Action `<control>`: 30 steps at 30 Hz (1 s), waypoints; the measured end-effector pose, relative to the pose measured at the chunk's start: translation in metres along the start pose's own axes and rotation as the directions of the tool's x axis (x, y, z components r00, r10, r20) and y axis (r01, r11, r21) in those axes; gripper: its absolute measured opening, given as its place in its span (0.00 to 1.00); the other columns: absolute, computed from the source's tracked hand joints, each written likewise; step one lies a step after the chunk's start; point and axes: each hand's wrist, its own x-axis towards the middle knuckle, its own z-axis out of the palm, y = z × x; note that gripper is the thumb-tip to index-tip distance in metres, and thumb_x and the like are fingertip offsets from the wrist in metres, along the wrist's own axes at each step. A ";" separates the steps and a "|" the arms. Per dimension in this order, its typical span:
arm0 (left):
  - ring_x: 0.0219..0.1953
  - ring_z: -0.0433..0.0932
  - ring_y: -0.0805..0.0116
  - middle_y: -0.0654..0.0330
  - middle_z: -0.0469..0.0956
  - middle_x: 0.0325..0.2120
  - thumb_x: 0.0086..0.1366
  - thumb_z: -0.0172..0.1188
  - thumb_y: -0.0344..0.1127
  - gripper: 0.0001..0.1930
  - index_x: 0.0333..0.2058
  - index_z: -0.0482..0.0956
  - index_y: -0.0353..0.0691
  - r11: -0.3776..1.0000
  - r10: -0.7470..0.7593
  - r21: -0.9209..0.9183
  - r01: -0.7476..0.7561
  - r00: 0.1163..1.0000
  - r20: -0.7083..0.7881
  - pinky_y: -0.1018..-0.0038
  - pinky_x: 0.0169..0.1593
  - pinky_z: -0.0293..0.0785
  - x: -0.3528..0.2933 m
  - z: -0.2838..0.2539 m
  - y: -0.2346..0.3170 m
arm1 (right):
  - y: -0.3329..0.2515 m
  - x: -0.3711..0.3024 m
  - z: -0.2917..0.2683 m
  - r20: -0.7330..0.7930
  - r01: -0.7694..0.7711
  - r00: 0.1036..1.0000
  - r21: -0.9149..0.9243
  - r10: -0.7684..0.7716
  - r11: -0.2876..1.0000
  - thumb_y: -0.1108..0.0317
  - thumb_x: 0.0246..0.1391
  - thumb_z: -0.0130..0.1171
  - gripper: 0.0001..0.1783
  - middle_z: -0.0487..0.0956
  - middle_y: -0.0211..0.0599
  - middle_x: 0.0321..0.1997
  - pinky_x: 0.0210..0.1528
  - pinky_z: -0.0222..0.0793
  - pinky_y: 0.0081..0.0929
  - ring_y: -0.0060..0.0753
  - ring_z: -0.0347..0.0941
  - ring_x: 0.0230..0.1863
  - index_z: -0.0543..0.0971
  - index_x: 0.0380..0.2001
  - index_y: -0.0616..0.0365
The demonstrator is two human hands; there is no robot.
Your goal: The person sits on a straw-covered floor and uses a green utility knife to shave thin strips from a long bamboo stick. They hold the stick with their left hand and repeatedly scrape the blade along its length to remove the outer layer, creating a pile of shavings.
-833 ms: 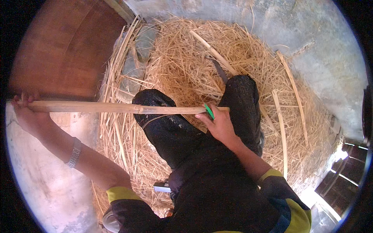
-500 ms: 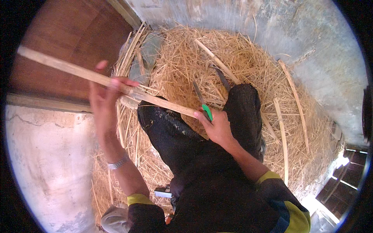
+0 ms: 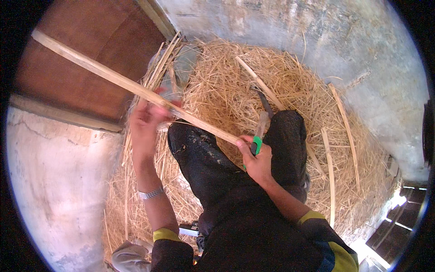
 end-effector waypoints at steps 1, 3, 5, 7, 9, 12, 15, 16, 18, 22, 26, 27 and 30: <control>0.38 0.78 0.65 0.50 0.77 0.35 0.62 0.51 0.43 0.21 0.49 0.65 0.34 0.995 0.094 -0.032 -0.098 0.988 -0.122 0.78 0.37 0.73 0.008 -0.009 0.004 | 0.011 0.004 -0.001 0.020 0.007 1.000 -0.025 -0.006 1.000 0.66 0.51 0.57 0.12 0.70 0.23 0.14 0.17 0.55 0.14 0.09 0.60 0.16 0.76 0.34 0.65; 0.40 0.77 0.59 0.47 0.76 0.37 0.64 0.42 0.51 0.25 0.52 0.59 0.38 0.920 0.260 -0.242 -0.309 0.942 -0.213 0.73 0.40 0.74 0.023 -0.042 0.021 | 0.026 0.015 0.001 0.080 0.041 0.996 -0.043 -0.037 0.998 0.65 0.52 0.57 0.13 0.70 0.24 0.14 0.18 0.57 0.15 0.11 0.61 0.16 0.76 0.34 0.65; 0.45 0.73 0.50 0.42 0.70 0.44 0.64 0.37 0.56 0.27 0.53 0.56 0.43 0.912 0.239 -0.260 -0.316 0.928 -0.287 0.66 0.49 0.69 0.032 -0.066 0.044 | 0.037 0.039 0.000 0.134 0.093 0.987 -0.051 -0.085 0.994 0.63 0.52 0.56 0.14 0.70 0.26 0.14 0.20 0.59 0.18 0.14 0.64 0.17 0.77 0.33 0.65; 0.52 0.66 0.49 0.48 0.68 0.47 0.63 0.35 0.58 0.28 0.53 0.57 0.45 0.887 0.222 -0.262 -0.380 0.849 -0.479 0.61 0.54 0.61 0.034 -0.064 0.075 | 0.052 0.066 -0.007 0.268 0.109 0.961 -0.137 -0.069 0.985 0.53 0.53 0.51 0.21 0.75 0.40 0.23 0.31 0.65 0.30 0.35 0.71 0.27 0.76 0.36 0.62; 0.40 0.70 0.58 0.54 0.70 0.38 0.63 0.39 0.57 0.25 0.48 0.62 0.44 0.865 0.301 -0.202 -0.460 0.796 -0.525 0.68 0.46 0.64 0.030 -0.100 0.093 | 0.060 0.082 -0.001 0.320 0.109 0.947 -0.257 -0.022 0.960 0.49 0.54 0.49 0.24 0.77 0.48 0.28 0.37 0.67 0.39 0.48 0.74 0.33 0.73 0.40 0.60; 0.22 0.57 0.72 0.62 0.61 0.24 0.65 0.40 0.54 0.19 0.36 0.64 0.43 0.879 0.275 -0.141 -0.457 0.724 -0.633 0.77 0.27 0.59 0.018 -0.079 0.094 | 0.062 0.083 0.007 0.241 0.067 0.970 -0.392 0.032 0.918 0.51 0.55 0.47 0.24 0.76 0.54 0.32 0.39 0.66 0.44 0.55 0.73 0.36 0.67 0.46 0.60; 0.15 0.48 0.79 0.67 0.52 0.16 0.66 0.40 0.52 0.17 0.27 0.59 0.45 0.874 0.284 -0.049 -0.484 0.590 -0.756 0.82 0.16 0.47 -0.007 -0.029 0.085 | 0.005 0.046 0.012 0.311 0.018 0.948 -0.253 0.064 0.967 0.57 0.57 0.44 0.21 0.74 0.57 0.34 0.40 0.65 0.45 0.57 0.71 0.39 0.61 0.47 0.60; 0.15 0.46 0.81 0.68 0.51 0.15 0.66 0.40 0.51 0.17 0.24 0.57 0.46 0.861 0.321 0.016 -0.508 0.520 -0.791 0.83 0.14 0.43 -0.022 -0.027 0.091 | -0.020 0.034 0.018 0.429 -0.002 0.899 -0.203 0.091 0.979 0.60 0.58 0.44 0.18 0.73 0.57 0.36 0.41 0.65 0.43 0.56 0.71 0.41 0.61 0.45 0.61; 0.15 0.47 0.81 0.69 0.50 0.15 0.66 0.40 0.51 0.18 0.22 0.54 0.47 0.852 0.383 0.038 -0.523 0.571 -0.726 0.85 0.14 0.42 -0.048 -0.020 0.094 | -0.054 0.009 0.019 0.559 0.098 0.829 -0.115 -0.017 0.989 0.62 0.59 0.43 0.15 0.73 0.59 0.35 0.39 0.65 0.46 0.59 0.70 0.40 0.60 0.43 0.62; 0.14 0.47 0.80 0.69 0.49 0.14 0.65 0.43 0.49 0.19 0.19 0.55 0.47 0.743 0.473 -0.243 -0.624 0.746 -0.468 0.83 0.16 0.44 -0.072 -0.016 0.098 | -0.078 -0.018 0.019 0.571 0.178 0.818 -0.139 -0.068 0.974 0.66 0.57 0.45 0.13 0.73 0.57 0.25 0.28 0.67 0.47 0.59 0.72 0.29 0.61 0.40 0.64; 0.15 0.49 0.77 0.68 0.50 0.14 0.64 0.46 0.46 0.17 0.20 0.60 0.45 0.757 0.468 -0.153 -0.636 0.690 -0.553 0.81 0.17 0.47 -0.075 0.004 0.098 | -0.025 -0.017 0.026 0.471 0.173 0.882 -0.373 0.025 0.911 0.67 0.56 0.45 0.11 0.73 0.55 0.21 0.24 0.67 0.49 0.58 0.72 0.25 0.62 0.36 0.64; 0.15 0.49 0.77 0.68 0.50 0.14 0.63 0.46 0.46 0.17 0.20 0.60 0.44 0.760 0.469 -0.154 -0.631 0.698 -0.541 0.81 0.17 0.46 -0.075 0.002 0.099 | -0.014 -0.008 0.020 0.451 0.139 0.887 -0.460 0.097 0.877 0.66 0.56 0.45 0.11 0.73 0.55 0.20 0.23 0.67 0.48 0.58 0.72 0.24 0.62 0.35 0.64; 0.14 0.46 0.82 0.69 0.51 0.15 0.65 0.41 0.50 0.20 0.18 0.55 0.47 0.793 0.467 0.018 -0.609 0.588 -0.660 0.83 0.16 0.42 -0.075 0.018 0.102 | -0.009 0.004 0.008 0.434 0.168 0.899 -0.470 0.061 0.867 0.65 0.56 0.44 0.12 0.72 0.56 0.18 0.23 0.68 0.47 0.57 0.72 0.23 0.64 0.33 0.65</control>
